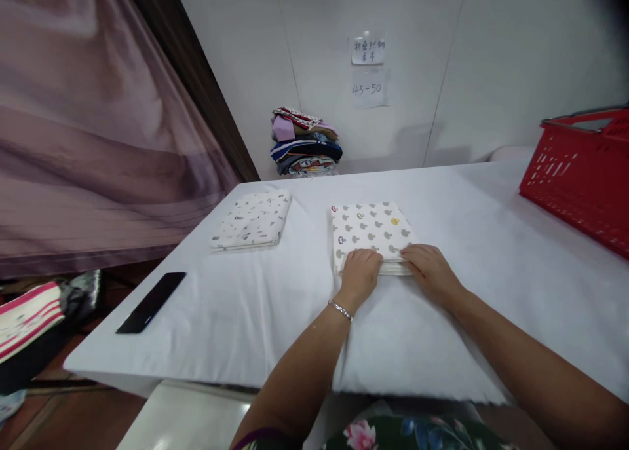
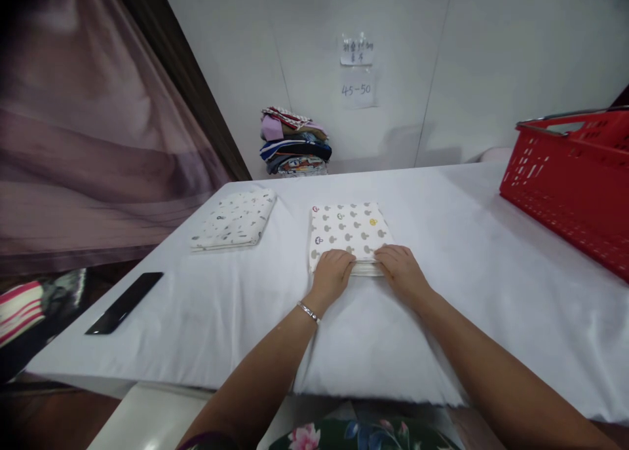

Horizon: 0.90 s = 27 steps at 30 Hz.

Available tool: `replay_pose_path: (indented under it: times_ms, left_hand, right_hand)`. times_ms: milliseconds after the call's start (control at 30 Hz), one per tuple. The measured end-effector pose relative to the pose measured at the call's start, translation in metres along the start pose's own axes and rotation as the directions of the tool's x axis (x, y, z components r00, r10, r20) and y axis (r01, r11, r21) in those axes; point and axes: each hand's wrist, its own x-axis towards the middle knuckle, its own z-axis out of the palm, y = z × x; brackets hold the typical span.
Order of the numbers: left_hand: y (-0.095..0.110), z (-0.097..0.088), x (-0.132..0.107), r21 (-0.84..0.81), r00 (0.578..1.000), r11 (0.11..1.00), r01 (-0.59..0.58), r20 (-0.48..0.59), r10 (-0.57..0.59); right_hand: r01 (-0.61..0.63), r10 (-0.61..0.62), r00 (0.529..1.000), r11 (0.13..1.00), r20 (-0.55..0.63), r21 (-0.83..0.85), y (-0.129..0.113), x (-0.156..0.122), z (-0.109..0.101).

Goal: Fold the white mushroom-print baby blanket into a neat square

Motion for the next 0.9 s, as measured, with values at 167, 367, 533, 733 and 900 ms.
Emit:
replay_pose_path:
  times_ms: [167,367,533,733,900]
  left_hand:
    - [0.002,0.000,-0.002,-0.010,0.999,0.999,-0.031,-0.031,0.030]
    - [0.003,0.004,-0.003,0.015,0.995,0.995,-0.098,-0.017,0.098]
    - [0.001,0.007,-0.003,0.020,0.998,0.998,-0.064,-0.004,0.064]
    - [0.003,0.011,-0.001,0.060,0.998,0.996,-0.064,-0.002,0.065]
    - [0.003,0.012,0.001,0.092,0.999,0.995,-0.038,-0.018,0.040]
  right_hand:
    - [-0.009,0.009,1.000,1.000,0.006,0.024,0.001,0.000,0.001]
    - [-0.026,0.024,0.999,0.998,0.027,0.049,0.002,0.000,0.001]
    - [-0.026,0.024,0.999,0.998,0.042,0.057,0.002,-0.001,0.002]
    - [-0.012,0.009,0.999,0.998,0.046,0.063,0.001,-0.001,0.001]
    - [0.032,-0.034,0.997,0.999,0.063,0.044,-0.002,-0.001,-0.002]
